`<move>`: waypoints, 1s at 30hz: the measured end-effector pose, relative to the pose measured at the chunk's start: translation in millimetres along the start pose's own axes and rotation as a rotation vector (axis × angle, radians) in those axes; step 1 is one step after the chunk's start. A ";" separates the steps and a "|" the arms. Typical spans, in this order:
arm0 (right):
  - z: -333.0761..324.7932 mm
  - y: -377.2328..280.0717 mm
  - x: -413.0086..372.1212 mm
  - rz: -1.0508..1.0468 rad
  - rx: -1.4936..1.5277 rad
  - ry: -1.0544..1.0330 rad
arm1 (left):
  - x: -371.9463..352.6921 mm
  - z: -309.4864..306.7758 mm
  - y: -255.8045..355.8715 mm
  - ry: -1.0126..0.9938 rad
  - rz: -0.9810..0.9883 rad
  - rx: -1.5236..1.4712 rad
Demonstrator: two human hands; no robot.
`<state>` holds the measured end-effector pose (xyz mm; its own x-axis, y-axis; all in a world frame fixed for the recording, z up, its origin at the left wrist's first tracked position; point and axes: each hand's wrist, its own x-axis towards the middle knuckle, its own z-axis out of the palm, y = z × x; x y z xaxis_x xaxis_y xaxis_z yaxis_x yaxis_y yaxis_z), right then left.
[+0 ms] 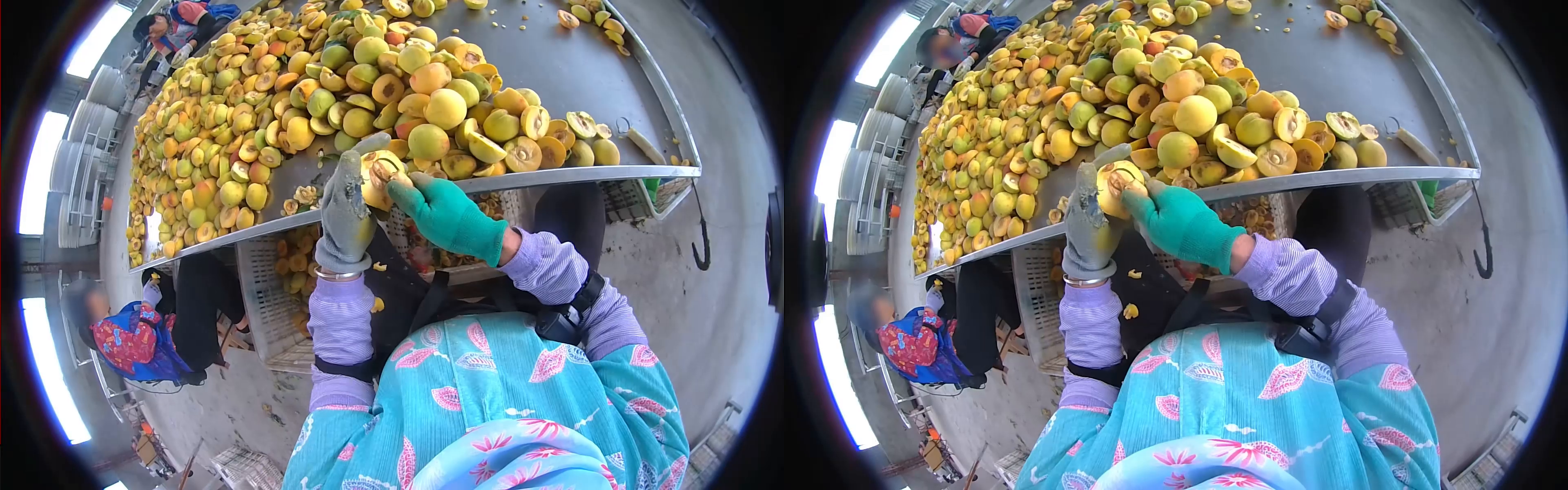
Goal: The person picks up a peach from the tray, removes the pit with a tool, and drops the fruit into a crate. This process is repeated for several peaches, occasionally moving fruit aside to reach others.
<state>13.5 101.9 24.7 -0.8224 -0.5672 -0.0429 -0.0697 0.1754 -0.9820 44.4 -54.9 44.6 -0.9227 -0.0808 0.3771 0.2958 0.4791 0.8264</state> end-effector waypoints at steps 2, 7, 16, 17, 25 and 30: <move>5.0 5.2 0.4 -0.039 -0.079 0.033 | -3.1 -1.0 -7.8 0.021 0.010 -0.051; 15.2 13.0 4.5 -0.020 -0.042 0.003 | -4.1 0.0 -7.8 0.034 0.060 0.102; 7.0 29.9 -12.3 -0.043 0.044 -0.135 | 11.5 -12.0 -3.8 -0.241 0.282 0.280; 9.7 28.7 -16.6 -0.044 0.084 -0.112 | 14.9 -11.6 -2.3 -0.271 0.299 0.260; 15.8 3.6 -24.7 0.540 0.797 -0.377 | -14.3 31.5 -11.8 0.250 -0.488 -0.573; 21.1 -1.4 -26.0 0.441 0.974 -0.377 | 4.7 17.7 -4.3 0.027 -0.462 -0.554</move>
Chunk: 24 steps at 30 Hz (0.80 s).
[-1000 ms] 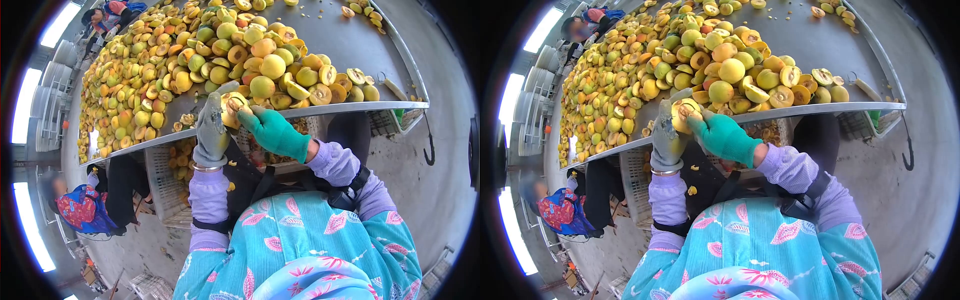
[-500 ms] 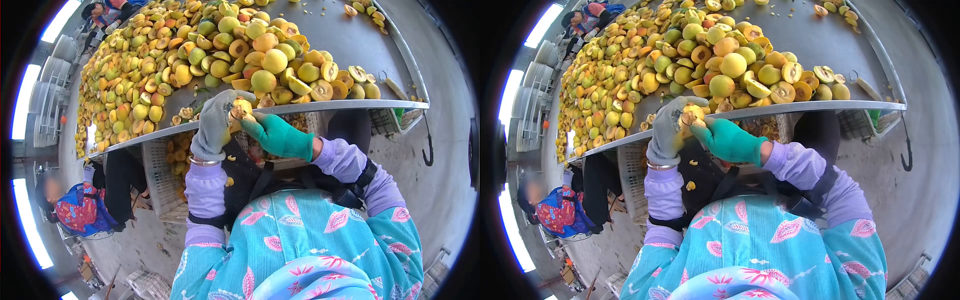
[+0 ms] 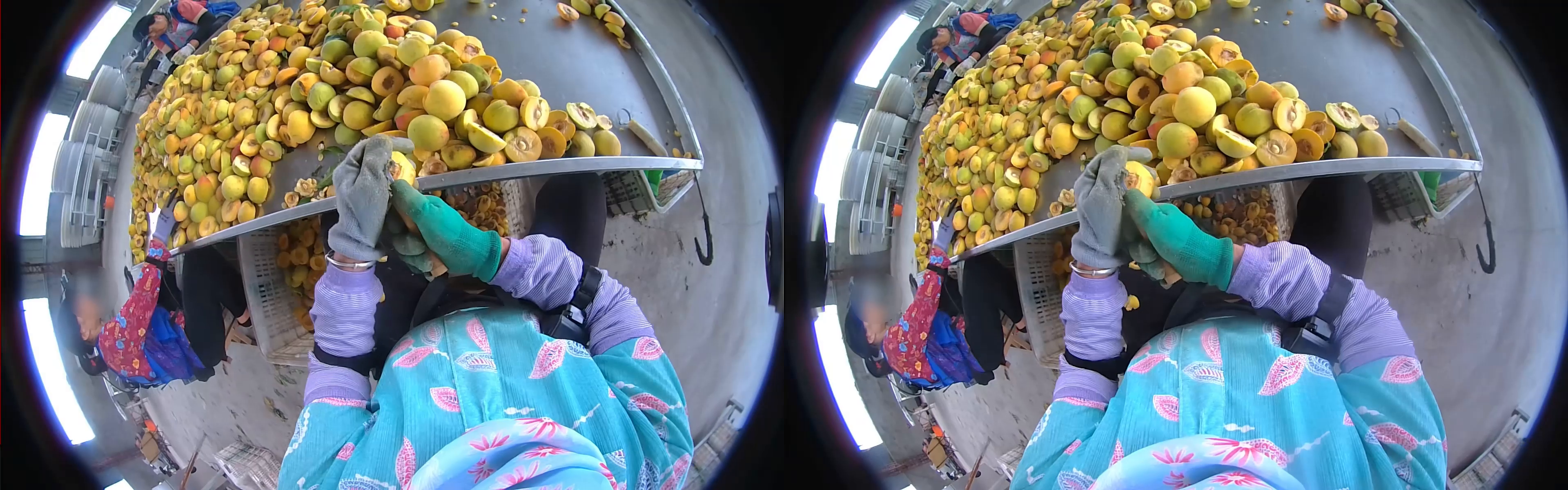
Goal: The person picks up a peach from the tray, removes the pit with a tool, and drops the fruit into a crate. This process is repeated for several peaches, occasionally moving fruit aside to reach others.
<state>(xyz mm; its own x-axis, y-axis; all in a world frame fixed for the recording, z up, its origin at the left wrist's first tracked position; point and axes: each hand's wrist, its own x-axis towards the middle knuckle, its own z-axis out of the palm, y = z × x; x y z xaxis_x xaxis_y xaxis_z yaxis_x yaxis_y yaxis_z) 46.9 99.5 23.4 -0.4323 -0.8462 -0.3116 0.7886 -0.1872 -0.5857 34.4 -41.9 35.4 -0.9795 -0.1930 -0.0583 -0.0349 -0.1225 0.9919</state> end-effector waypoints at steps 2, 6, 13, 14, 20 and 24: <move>-0.4 -2.5 -1.6 0.076 0.285 -0.178 | 2.4 -2.1 13.9 -0.182 -0.138 -0.078; -6.9 3.2 9.0 0.136 0.694 -0.654 | -14.1 8.7 17.3 -0.054 -0.210 -0.399; -65.5 38.7 -8.4 0.281 0.547 -0.150 | -49.5 -128.1 1.8 0.647 -0.082 0.999; -72.5 45.7 -10.3 0.370 0.571 0.064 | -47.3 -115.3 6.5 0.696 0.029 1.531; -54.0 8.9 -43.8 0.015 0.157 0.361 | 50.8 51.6 -29.9 -0.037 0.696 1.361; -61.0 -4.9 -46.7 -0.250 -0.208 0.444 | 70.8 14.7 -18.8 -0.193 0.468 0.870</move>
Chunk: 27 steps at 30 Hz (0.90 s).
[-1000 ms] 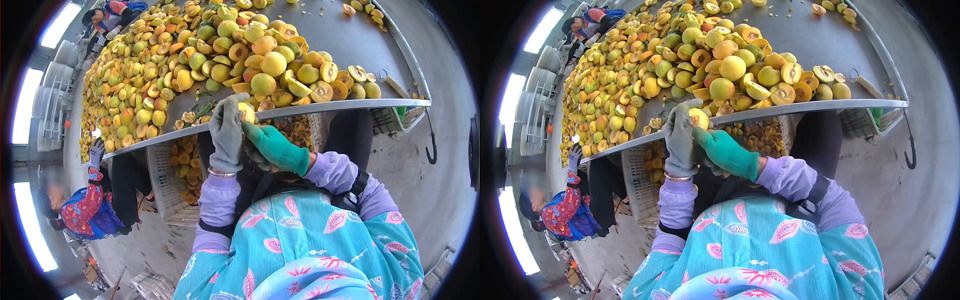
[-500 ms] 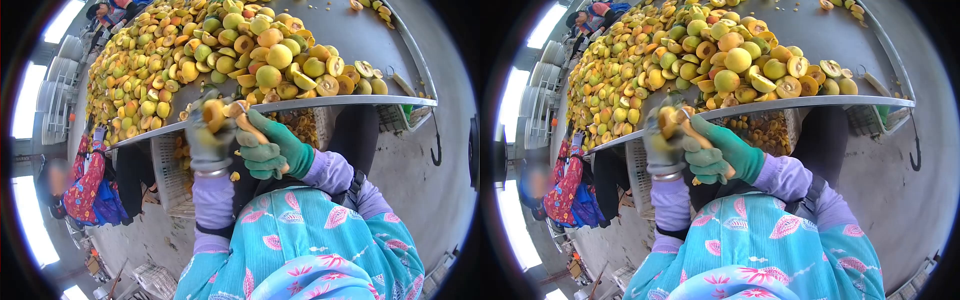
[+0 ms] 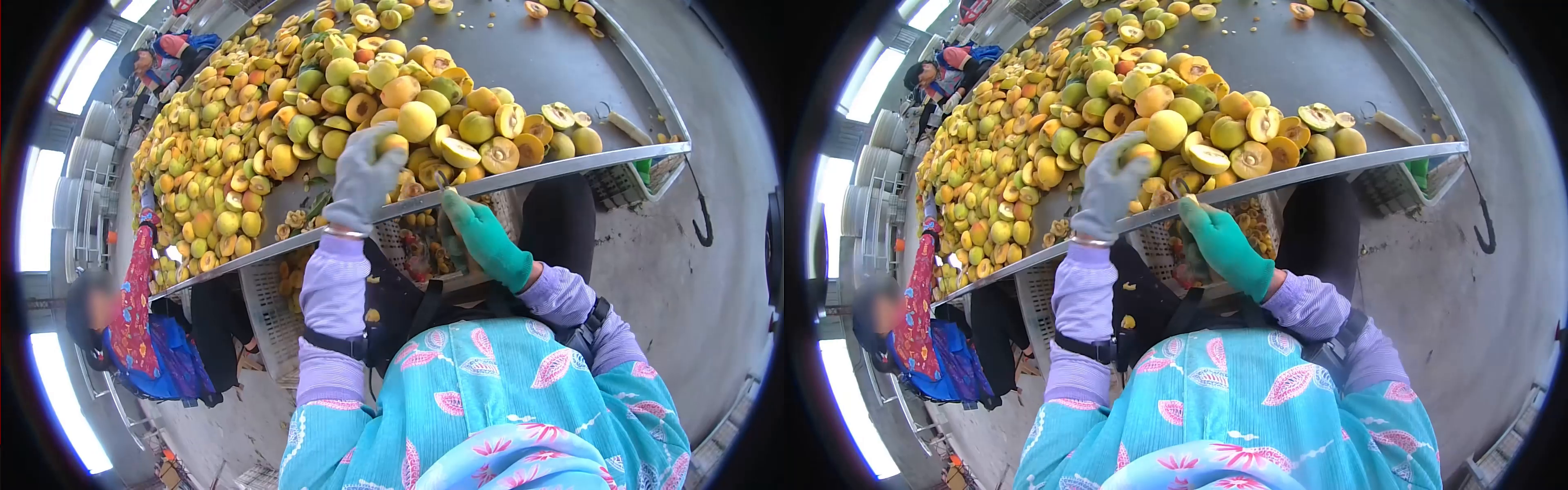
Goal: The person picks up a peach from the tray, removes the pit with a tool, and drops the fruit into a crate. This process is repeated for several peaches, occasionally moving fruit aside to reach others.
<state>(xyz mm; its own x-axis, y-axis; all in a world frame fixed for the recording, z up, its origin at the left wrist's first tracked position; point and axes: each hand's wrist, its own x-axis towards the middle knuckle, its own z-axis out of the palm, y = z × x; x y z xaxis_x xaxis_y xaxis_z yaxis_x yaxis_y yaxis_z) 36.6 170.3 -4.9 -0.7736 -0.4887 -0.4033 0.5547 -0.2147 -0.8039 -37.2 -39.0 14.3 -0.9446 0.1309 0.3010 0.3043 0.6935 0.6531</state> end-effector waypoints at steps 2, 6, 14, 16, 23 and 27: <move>12.4 -0.5 14.4 -0.271 -0.244 0.032 | -26.1 -22.0 8.9 -0.008 -0.213 -0.712; 34.8 -5.9 32.3 -0.567 -0.620 0.006 | -62.5 -19.0 10.3 0.167 0.022 -0.279; 36.2 -2.4 37.4 -0.479 -0.666 0.014 | -56.9 -17.4 43.4 0.199 -0.010 -0.217; 38.9 -0.9 35.1 -0.460 -0.667 0.011 | -58.4 -11.6 38.1 0.260 -0.028 -0.251; 67.1 8.4 26.5 -0.232 -0.433 -0.018 | -59.6 -6.1 26.5 0.370 -0.496 -0.890; 72.3 -0.1 14.9 -0.083 -0.223 -0.185 | -62.9 -15.9 29.2 0.333 -0.319 -0.499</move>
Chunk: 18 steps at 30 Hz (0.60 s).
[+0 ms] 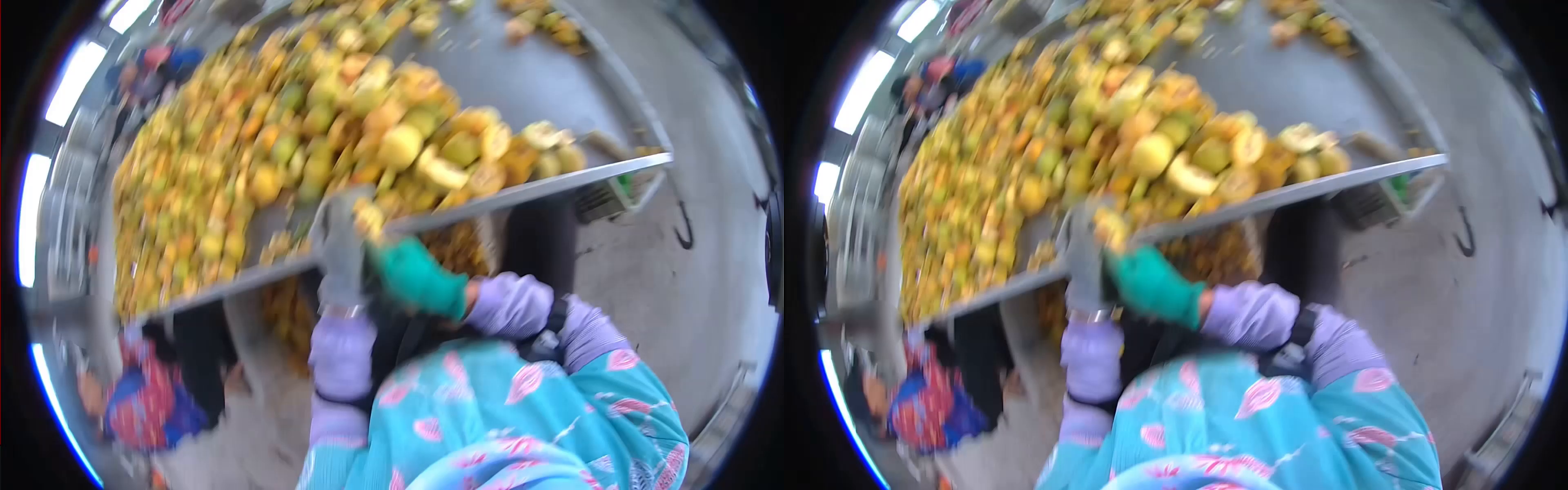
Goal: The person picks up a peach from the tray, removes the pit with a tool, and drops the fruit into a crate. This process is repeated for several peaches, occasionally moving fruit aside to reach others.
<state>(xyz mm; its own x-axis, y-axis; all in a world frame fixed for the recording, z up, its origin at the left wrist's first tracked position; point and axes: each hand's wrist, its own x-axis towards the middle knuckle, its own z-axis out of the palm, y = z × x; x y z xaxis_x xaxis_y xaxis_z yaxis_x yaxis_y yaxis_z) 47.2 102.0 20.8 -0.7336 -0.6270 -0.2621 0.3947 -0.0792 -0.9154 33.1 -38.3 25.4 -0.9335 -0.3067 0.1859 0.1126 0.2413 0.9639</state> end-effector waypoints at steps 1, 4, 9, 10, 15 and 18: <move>-7.1 3.4 -2.6 -0.041 -0.049 -0.125 | 1.4 -5.2 -7.4 -0.059 0.107 0.128; 3.5 -3.1 7.0 0.139 0.345 -0.001 | 22.1 -3.8 -45.4 -0.179 0.471 0.311; -11.7 13.6 22.9 0.003 0.495 -0.014 | 22.3 22.8 -3.7 -0.231 0.188 0.170; -13.4 -4.2 4.1 0.111 0.722 -0.198 | 21.1 21.9 2.9 -0.251 0.153 0.151; -15.6 -5.1 7.2 0.165 1.030 -0.491 | 13.6 16.2 19.0 -0.310 0.052 0.043; -11.2 -3.3 10.7 0.225 1.089 -0.596 | 5.1 5.8 27.2 -0.321 -0.026 -0.075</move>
<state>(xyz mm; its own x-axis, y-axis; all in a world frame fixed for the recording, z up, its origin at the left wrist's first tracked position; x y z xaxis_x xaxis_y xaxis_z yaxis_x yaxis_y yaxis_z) 31.8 104.2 17.6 -0.3402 -0.9385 0.0587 0.9366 -0.3438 -0.0683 29.3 -27.9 51.5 -0.9947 -0.0035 0.1031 0.1011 0.1655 0.9810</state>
